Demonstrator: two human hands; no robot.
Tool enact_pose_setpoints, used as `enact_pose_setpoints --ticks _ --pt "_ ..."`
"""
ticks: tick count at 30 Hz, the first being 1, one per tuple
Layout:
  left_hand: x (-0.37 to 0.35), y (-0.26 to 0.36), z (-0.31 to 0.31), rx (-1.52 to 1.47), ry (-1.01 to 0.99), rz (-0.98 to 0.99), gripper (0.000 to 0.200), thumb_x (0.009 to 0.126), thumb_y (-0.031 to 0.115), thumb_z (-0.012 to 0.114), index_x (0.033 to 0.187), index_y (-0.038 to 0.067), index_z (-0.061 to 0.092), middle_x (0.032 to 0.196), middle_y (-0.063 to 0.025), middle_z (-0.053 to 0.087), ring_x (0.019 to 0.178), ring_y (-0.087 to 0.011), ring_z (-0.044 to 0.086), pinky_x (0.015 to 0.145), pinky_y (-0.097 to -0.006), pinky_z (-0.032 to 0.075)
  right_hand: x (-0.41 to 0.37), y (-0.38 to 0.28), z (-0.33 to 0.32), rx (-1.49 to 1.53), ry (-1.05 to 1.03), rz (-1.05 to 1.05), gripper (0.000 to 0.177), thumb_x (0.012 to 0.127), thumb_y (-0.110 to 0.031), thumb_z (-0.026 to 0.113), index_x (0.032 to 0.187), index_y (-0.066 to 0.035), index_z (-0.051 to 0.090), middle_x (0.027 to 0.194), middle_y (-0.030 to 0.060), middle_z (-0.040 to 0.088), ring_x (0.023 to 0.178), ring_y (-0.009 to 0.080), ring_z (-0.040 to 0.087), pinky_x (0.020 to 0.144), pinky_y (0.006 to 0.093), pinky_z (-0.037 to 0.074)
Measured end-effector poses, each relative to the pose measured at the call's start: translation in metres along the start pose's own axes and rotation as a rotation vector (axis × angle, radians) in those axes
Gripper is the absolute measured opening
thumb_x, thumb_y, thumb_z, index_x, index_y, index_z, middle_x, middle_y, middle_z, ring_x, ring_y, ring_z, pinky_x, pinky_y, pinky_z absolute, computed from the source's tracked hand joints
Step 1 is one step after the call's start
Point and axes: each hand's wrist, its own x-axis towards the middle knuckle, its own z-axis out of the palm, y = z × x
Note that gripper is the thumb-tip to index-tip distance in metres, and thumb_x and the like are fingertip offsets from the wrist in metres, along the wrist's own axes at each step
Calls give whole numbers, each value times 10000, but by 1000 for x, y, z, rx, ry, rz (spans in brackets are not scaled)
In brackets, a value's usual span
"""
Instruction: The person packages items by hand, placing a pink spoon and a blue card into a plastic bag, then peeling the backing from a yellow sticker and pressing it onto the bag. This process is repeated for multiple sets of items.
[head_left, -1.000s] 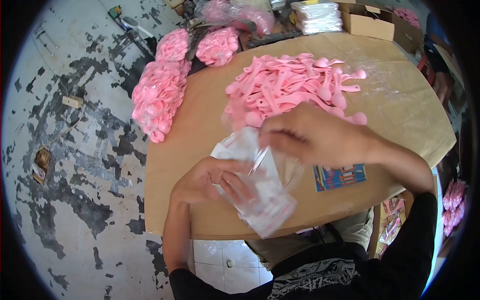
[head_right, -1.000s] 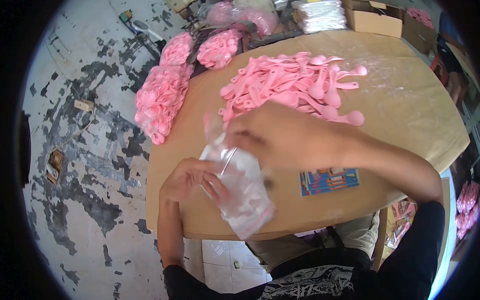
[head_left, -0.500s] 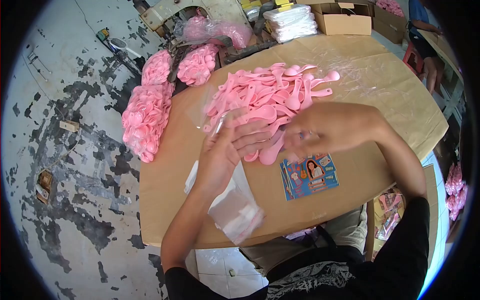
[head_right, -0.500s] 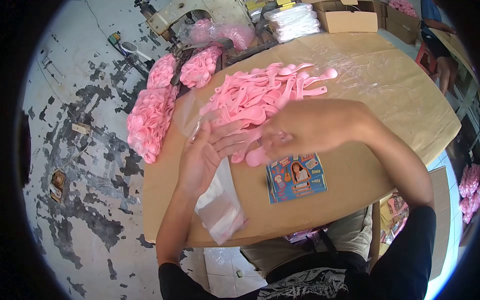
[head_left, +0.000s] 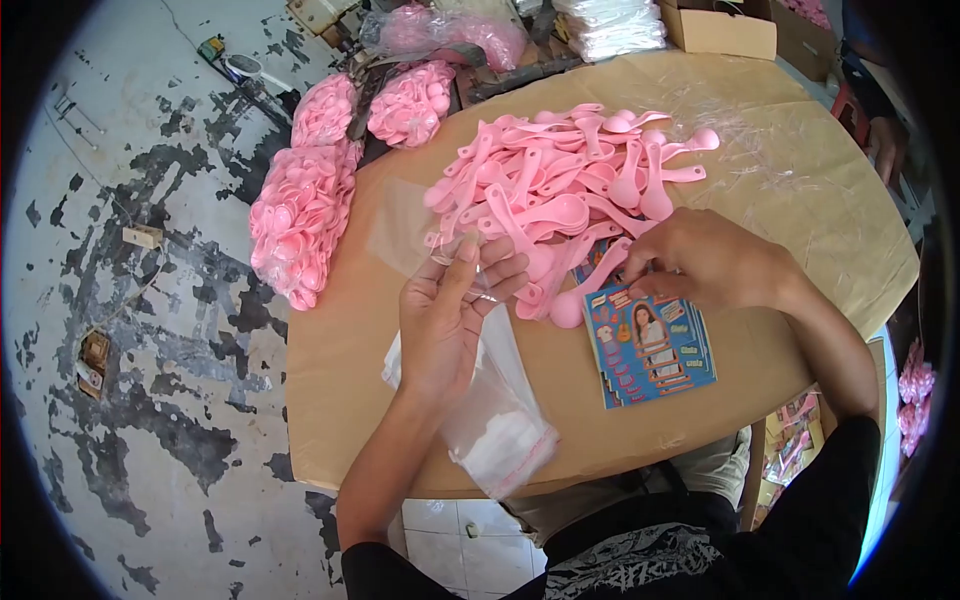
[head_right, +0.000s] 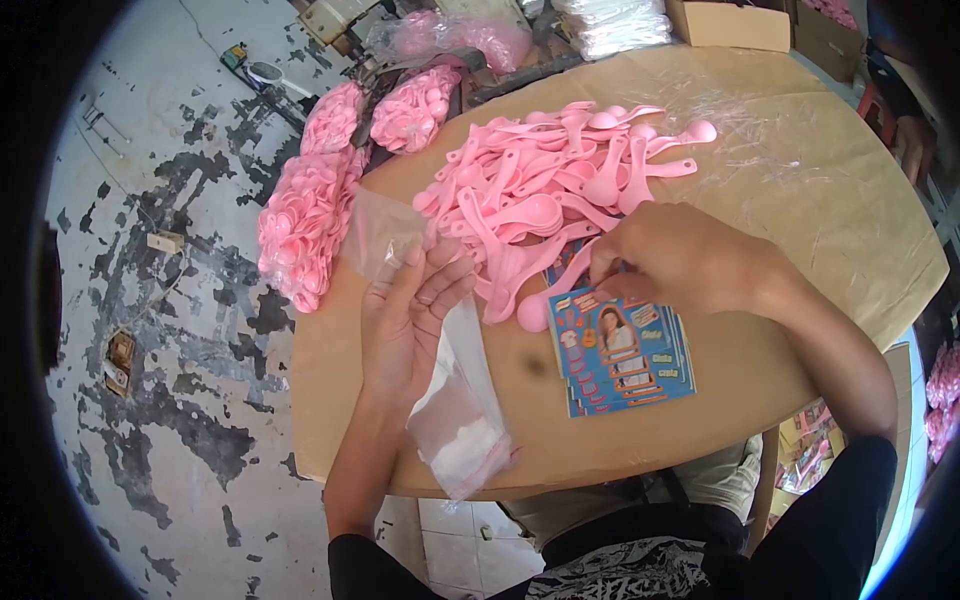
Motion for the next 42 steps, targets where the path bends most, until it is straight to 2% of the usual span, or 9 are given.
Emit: enact_pose_setpoints --ticks 3,6,9,12,14,18,24,26,42 --pt "0 -2 -3 -72 21 -4 306 960 201 571 1155 -32 538 1080 -194 643 1018 -276 653 884 -375 555 3 -7 -2 21 53 -61 145 870 -158 652 902 -16 651 756 125 658 685 235 645 650 354 503" --pt "2 0 -1 -122 54 -66 345 959 186 566 1212 -42 507 1113 -188 633 1029 -267 649 886 -359 555 9 -13 4 195 206 30 139 919 -138 604 983 -17 630 724 102 635 617 174 611 586 313 489" --pt "1 -4 1 -66 63 -71 365 958 146 558 1252 -54 476 1162 -174 617 1053 -259 641 881 -347 558 11 -21 4 355 211 222 151 958 -118 551 1066 -22 595 720 71 616 569 118 572 530 277 471" --pt "1 -7 3 -13 76 -37 384 931 114 599 1251 -64 483 1118 -152 624 1022 -234 643 867 -328 560 14 -14 20 522 267 133 172 976 -95 513 1134 -32 543 695 7 585 539 39 525 459 220 420" --pt "-1 -6 2 -38 94 -41 375 900 93 648 1217 -59 517 1037 -133 642 954 -212 653 864 -328 560 15 -14 24 481 242 134 162 980 -104 511 1120 -32 549 717 -2 585 539 36 521 467 214 431" --pt "-1 -7 2 -65 126 16 357 887 98 667 1187 -51 545 1022 -130 648 938 -206 658 847 -323 567 14 -21 22 489 194 124 144 985 -133 516 1080 -33 557 728 -17 576 551 29 515 488 195 433" --pt "-2 -5 3 -80 129 72 293 878 120 685 1102 -41 586 965 -127 667 899 -200 671 841 -322 568 13 -23 23 749 280 94 125 987 -155 521 1028 -38 541 740 -36 532 567 18 486 501 181 397" --pt "-1 -5 5 -67 147 94 267 875 127 692 1064 -36 597 951 -126 670 894 -202 672 842 -321 566 12 -19 23 774 249 66 147 983 -155 530 1059 -31 550 770 -26 566 583 15 499 507 188 413" --pt "-3 -14 12 -65 146 24 366 880 151 692 1137 -23 500 1050 -180 643 923 -261 673 851 -322 549 9 -33 24 759 314 142 154 960 -107 558 1077 -8 577 745 -9 585 566 25 554 491 197 454"
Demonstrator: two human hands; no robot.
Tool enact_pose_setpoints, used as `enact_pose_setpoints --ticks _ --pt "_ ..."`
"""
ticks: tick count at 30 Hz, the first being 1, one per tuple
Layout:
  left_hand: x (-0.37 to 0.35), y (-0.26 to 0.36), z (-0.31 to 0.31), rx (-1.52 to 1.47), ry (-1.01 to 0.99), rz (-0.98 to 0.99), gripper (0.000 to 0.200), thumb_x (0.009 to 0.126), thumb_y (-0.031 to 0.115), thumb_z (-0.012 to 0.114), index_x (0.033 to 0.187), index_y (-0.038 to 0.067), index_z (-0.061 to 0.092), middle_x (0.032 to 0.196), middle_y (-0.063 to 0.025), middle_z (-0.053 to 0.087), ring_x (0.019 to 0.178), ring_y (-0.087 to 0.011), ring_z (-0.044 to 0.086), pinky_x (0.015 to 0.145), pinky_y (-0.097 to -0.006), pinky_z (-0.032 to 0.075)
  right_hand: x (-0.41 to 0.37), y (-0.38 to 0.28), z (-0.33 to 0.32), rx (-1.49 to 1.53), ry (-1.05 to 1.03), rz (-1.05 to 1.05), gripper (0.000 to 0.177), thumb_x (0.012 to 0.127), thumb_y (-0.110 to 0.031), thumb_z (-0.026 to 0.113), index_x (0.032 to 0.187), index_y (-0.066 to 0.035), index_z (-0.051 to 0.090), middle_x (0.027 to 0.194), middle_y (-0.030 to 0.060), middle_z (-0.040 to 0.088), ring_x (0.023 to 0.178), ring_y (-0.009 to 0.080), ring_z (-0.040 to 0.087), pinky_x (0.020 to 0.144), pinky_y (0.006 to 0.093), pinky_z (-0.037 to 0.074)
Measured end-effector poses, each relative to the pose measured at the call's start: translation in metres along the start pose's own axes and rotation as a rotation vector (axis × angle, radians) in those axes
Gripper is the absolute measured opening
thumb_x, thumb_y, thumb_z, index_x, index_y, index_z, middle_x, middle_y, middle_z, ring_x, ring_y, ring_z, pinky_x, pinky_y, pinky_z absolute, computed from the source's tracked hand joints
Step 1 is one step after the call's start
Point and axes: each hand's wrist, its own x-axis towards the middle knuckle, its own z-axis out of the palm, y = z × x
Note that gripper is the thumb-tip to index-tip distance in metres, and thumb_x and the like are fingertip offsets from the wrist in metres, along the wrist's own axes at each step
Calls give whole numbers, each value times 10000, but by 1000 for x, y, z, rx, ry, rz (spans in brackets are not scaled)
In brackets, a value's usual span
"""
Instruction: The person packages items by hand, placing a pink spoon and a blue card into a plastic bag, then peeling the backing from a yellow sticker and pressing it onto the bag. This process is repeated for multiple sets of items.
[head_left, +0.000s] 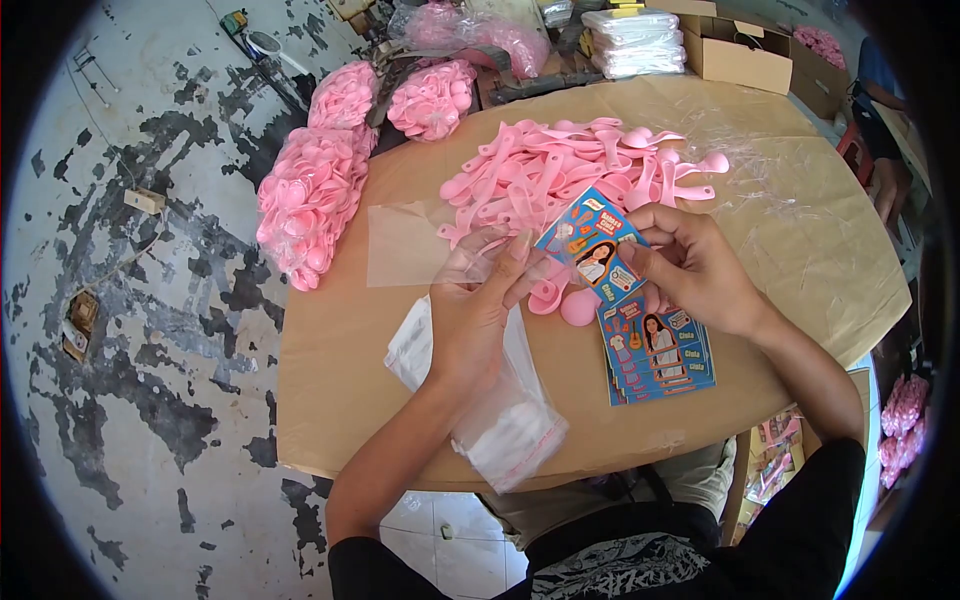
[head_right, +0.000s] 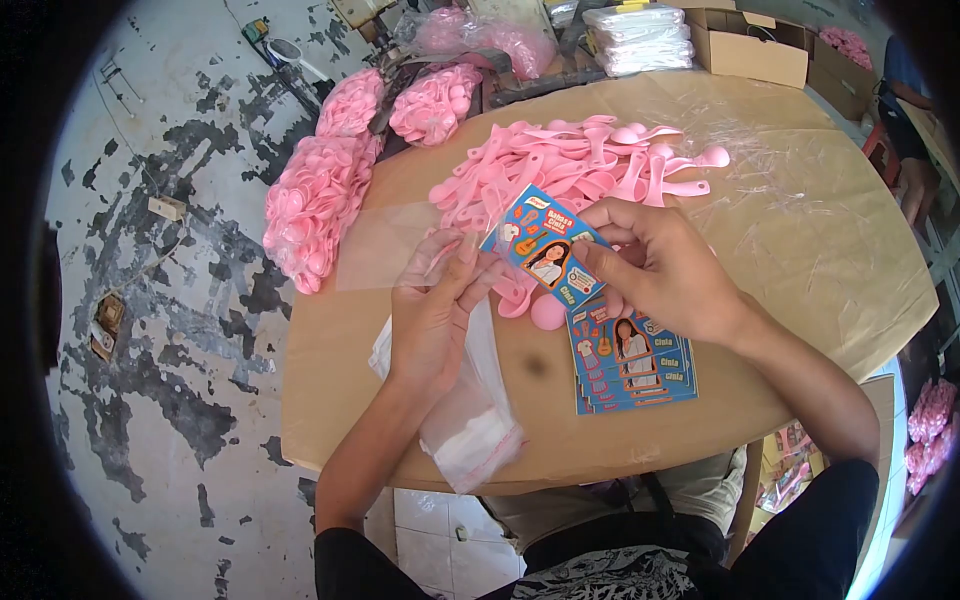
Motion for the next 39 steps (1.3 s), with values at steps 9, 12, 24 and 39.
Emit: enact_pose_setpoints --ticks 9,12,24,39 --pt "-2 4 4 36 5 22 382 882 157 689 1142 -36 487 1023 -187 632 995 -265 652 880 -337 546 0 3 -1 10 -5 -27 131 956 -105 555 1048 -12 558 784 0 609 570 14 536 486 191 445" --pt "-3 4 4 57 3 30 367 892 142 671 1154 -36 486 1040 -185 627 1001 -254 647 896 -344 546 3 7 -3 40 1 -46 121 951 -95 556 1036 -10 547 804 -4 615 593 5 527 486 187 442" --pt "-8 0 5 230 -140 46 312 886 115 675 1139 -34 570 1015 -139 684 886 -143 666 746 -264 562 -3 -4 2 -43 -110 -32 153 940 -58 566 1051 30 623 917 46 679 816 49 605 740 239 525" --pt "-31 2 24 286 -317 39 428 841 94 719 1220 -1 546 1122 -119 643 1043 -198 627 927 -362 506 -10 15 21 139 -142 -75 236 947 -128 594 1139 1 638 910 31 679 689 45 583 610 218 502"
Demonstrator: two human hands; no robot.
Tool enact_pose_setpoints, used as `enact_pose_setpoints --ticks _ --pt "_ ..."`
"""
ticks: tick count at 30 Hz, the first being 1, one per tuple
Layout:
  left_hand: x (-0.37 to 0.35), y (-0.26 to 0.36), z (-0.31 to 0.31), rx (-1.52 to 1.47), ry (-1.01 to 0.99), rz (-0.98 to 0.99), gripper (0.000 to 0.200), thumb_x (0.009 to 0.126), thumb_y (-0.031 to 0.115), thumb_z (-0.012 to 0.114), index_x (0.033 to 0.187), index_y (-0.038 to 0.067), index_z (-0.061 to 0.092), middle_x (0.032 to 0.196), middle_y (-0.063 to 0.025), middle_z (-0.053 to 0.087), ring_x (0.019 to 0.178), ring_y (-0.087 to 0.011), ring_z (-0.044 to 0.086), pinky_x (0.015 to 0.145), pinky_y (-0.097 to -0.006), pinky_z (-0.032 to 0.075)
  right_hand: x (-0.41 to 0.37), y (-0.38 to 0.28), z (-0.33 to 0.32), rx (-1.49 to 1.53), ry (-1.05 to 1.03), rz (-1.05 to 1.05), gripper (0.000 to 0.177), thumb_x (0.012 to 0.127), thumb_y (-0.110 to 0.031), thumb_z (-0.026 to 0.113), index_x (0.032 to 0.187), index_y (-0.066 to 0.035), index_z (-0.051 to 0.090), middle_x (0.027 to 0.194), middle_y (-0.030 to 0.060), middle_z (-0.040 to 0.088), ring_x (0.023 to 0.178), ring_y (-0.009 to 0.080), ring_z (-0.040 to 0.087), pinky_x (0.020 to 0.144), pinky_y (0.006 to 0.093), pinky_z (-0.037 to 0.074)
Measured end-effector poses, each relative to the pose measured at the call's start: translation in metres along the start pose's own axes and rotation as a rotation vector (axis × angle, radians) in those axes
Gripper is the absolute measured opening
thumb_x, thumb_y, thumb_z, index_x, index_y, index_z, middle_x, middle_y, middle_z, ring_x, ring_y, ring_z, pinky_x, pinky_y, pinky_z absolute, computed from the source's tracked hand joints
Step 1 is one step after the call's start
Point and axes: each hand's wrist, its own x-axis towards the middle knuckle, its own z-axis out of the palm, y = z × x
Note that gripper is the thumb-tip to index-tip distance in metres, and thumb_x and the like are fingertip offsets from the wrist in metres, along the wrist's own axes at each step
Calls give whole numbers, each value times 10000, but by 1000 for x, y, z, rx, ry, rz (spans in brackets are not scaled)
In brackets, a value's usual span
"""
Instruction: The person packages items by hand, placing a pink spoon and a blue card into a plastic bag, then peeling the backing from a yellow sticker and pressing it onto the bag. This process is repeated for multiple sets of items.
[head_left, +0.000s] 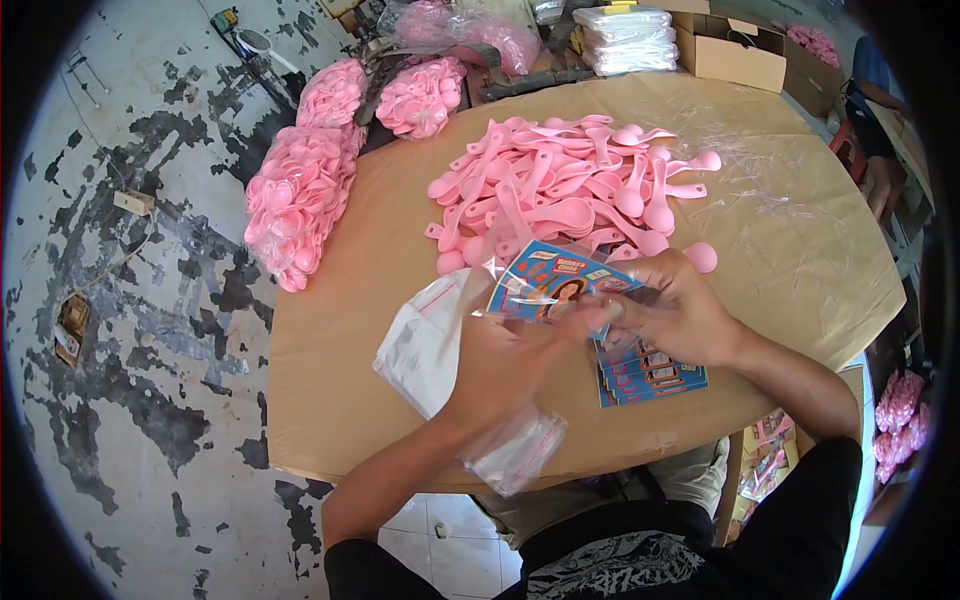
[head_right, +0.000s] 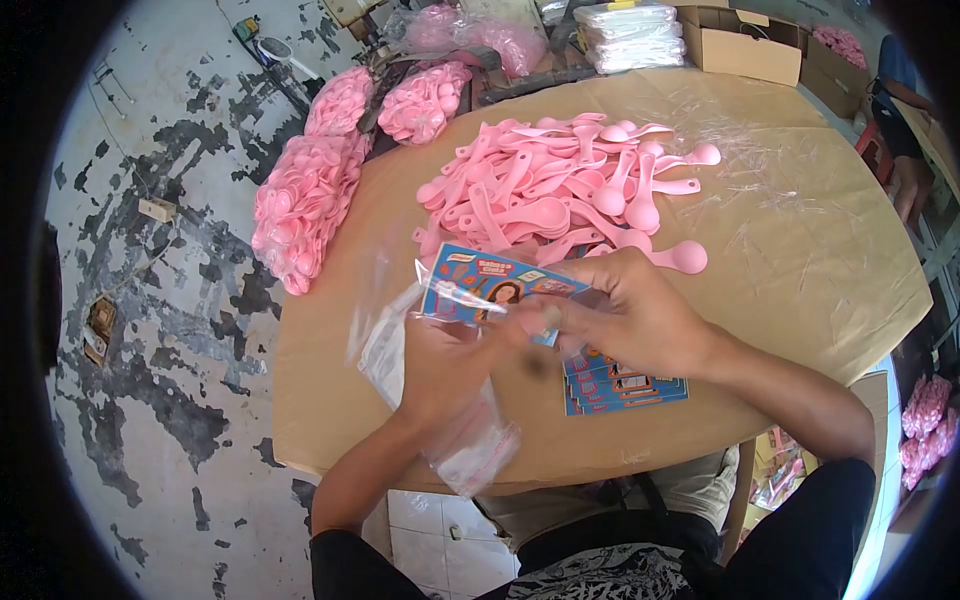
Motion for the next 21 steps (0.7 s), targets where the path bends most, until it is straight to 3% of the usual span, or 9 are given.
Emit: enact_pose_setpoints --ticks 4,6,9,10,13,15,17,19,21 --pt "-1 2 11 -58 -8 148 506 949 226 575 1376 36 380 1301 -178 530 1227 -244 514 1003 -402 443 -1 -8 4 23 29 15 263 936 -141 610 1157 1 626 897 36 665 717 50 589 628 219 498" --pt "1 8 -4 -187 -40 51 527 997 299 471 1427 49 295 1367 -202 471 1284 -263 464 1041 -421 406 -2 -16 1 48 32 64 273 926 -144 622 1160 -3 623 873 29 652 719 51 586 629 221 491" --pt "2 13 -16 -111 -92 111 524 1025 376 321 1428 43 295 1371 -213 468 1269 -284 478 1066 -446 370 4 -1 -1 19 10 -36 278 914 -148 638 1157 -14 623 837 12 631 720 50 578 626 225 480" --pt "2 14 -14 -320 -115 30 505 987 252 479 1415 41 313 1373 -223 465 1274 -286 476 1091 -428 343 4 2 -2 10 4 -46 260 901 -134 650 1133 -17 633 828 3 630 718 51 576 627 232 477" --pt "-6 7 1 -102 -132 102 610 883 106 633 1410 60 329 1374 -225 463 1295 -300 451 1084 -423 356 3 8 -3 -13 -29 -76 207 863 -91 685 1058 -28 663 800 -26 627 712 52 569 631 254 467" --pt "-2 6 -5 291 -324 306 651 835 14 652 1400 45 329 1356 -198 485 1258 -257 484 1051 -393 393 2 -3 1 31 -59 -139 157 839 -107 716 970 -29 675 782 -13 639 708 59 566 636 274 460" --pt "1 1 -10 388 -397 430 650 799 -1 682 1357 54 352 1346 -201 491 1254 -259 486 1012 -387 433 -1 -9 -3 -74 -114 -241 140 816 -130 744 895 -33 679 767 10 648 707 79 573 645 292 457" --pt "1 1 -14 212 -323 426 591 790 36 699 1290 76 386 1337 -222 489 1259 -285 480 980 -394 463 3 -14 -22 -329 -193 -380 156 794 -159 768 833 -39 677 755 43 653 712 113 590 657 307 459" --pt "-2 8 -18 51 -221 382 524 793 47 692 1231 88 407 1321 -231 495 1240 -289 495 958 -390 481 7 -30 -39 -641 -85 -460 185 783 -198 757 809 -32 680 796 97 650 757 230 616 681 354 478"
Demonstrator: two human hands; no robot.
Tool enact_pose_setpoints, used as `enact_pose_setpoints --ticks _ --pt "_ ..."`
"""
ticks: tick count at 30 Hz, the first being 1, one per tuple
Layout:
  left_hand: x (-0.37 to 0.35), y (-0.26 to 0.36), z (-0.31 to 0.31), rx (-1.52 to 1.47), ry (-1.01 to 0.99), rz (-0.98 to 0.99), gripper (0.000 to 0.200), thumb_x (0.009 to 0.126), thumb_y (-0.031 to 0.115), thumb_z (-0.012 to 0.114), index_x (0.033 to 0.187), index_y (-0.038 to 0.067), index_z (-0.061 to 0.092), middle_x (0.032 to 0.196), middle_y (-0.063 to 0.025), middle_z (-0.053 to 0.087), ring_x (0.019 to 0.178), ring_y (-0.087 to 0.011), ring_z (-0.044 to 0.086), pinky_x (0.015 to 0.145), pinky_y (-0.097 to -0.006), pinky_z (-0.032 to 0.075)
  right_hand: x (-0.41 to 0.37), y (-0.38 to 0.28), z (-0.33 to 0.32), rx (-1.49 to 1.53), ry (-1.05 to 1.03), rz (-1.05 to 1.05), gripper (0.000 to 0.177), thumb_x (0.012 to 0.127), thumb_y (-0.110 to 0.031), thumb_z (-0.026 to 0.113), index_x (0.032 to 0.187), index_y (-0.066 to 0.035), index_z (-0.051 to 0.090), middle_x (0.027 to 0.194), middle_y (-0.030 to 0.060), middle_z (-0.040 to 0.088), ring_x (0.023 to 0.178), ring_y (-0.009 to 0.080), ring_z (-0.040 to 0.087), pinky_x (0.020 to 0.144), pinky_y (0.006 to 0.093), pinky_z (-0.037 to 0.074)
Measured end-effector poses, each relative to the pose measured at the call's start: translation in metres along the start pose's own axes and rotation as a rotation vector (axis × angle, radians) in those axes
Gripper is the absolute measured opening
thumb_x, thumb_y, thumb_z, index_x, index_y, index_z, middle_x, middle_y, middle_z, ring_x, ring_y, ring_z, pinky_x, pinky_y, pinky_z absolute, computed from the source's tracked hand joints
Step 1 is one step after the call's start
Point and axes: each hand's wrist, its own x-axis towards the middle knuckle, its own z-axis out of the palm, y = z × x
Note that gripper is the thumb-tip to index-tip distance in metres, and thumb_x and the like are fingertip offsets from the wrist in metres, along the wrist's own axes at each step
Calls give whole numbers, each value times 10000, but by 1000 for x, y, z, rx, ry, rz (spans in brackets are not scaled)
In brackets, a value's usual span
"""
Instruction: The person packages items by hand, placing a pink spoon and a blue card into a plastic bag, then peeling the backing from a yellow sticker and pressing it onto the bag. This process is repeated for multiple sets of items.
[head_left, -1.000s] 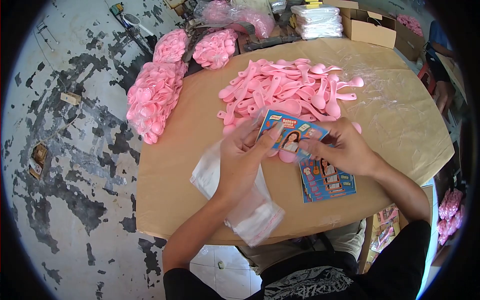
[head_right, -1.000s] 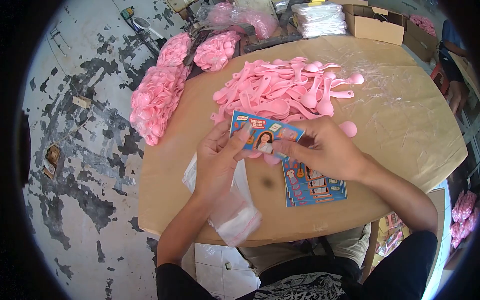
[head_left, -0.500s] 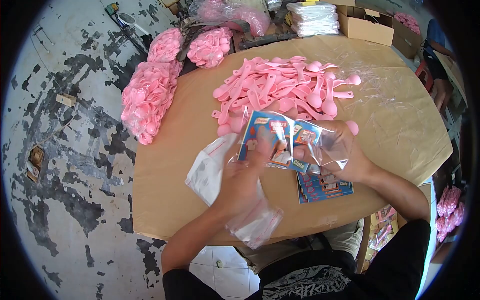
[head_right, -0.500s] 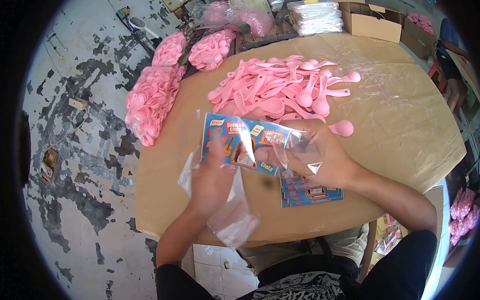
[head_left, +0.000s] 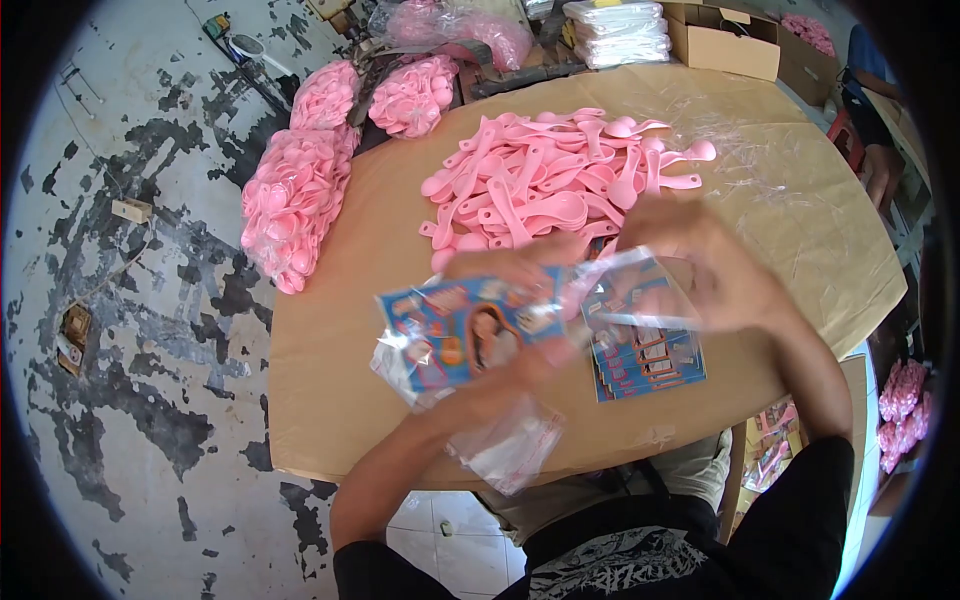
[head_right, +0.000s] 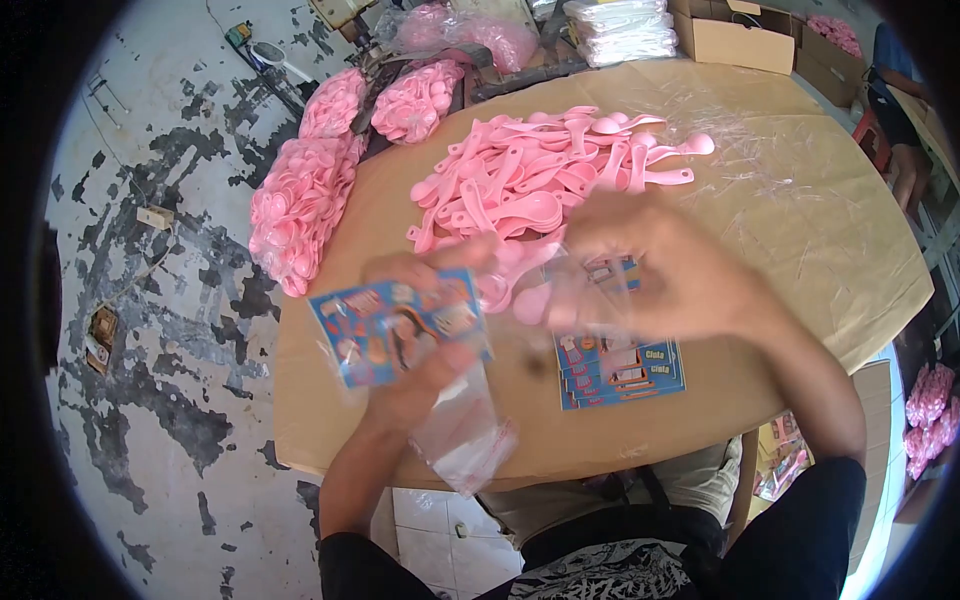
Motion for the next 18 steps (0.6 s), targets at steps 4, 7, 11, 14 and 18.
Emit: enact_pose_setpoints --ticks 4,7,11,14,18 --pt "4 2 -11 2 209 -30 462 822 9 639 1226 82 429 1287 -216 523 1205 -266 520 985 -372 450 -21 30 -27 -365 -65 147 219 784 -208 728 900 -31 670 857 116 656 801 302 610 704 414 485" --pt "5 3 -10 -51 278 -124 440 819 -11 630 1213 72 453 1264 -214 540 1197 -260 528 1001 -377 431 -22 30 -23 -465 -256 342 314 794 -176 703 1067 -46 617 874 136 649 834 316 606 743 435 480" --pt "4 1 -8 -64 255 -141 428 819 -20 627 1207 59 464 1241 -208 555 1154 -251 556 990 -373 435 -20 25 -15 -488 -278 532 425 834 -120 642 1232 -72 501 945 179 606 948 332 585 825 440 455" --pt "5 2 -9 -78 247 -148 424 819 -26 628 1203 49 466 1207 -192 568 1107 -231 580 968 -362 450 -25 37 -11 -527 -220 443 387 857 -146 620 1218 -68 504 990 180 590 980 345 575 853 444 446" --pt "5 1 -3 -73 263 -136 401 823 -40 618 1188 37 471 1145 -167 585 1061 -202 593 939 -344 466 -28 44 -5 -612 -187 441 372 880 -201 596 1209 -52 506 997 180 593 996 354 569 882 449 437"
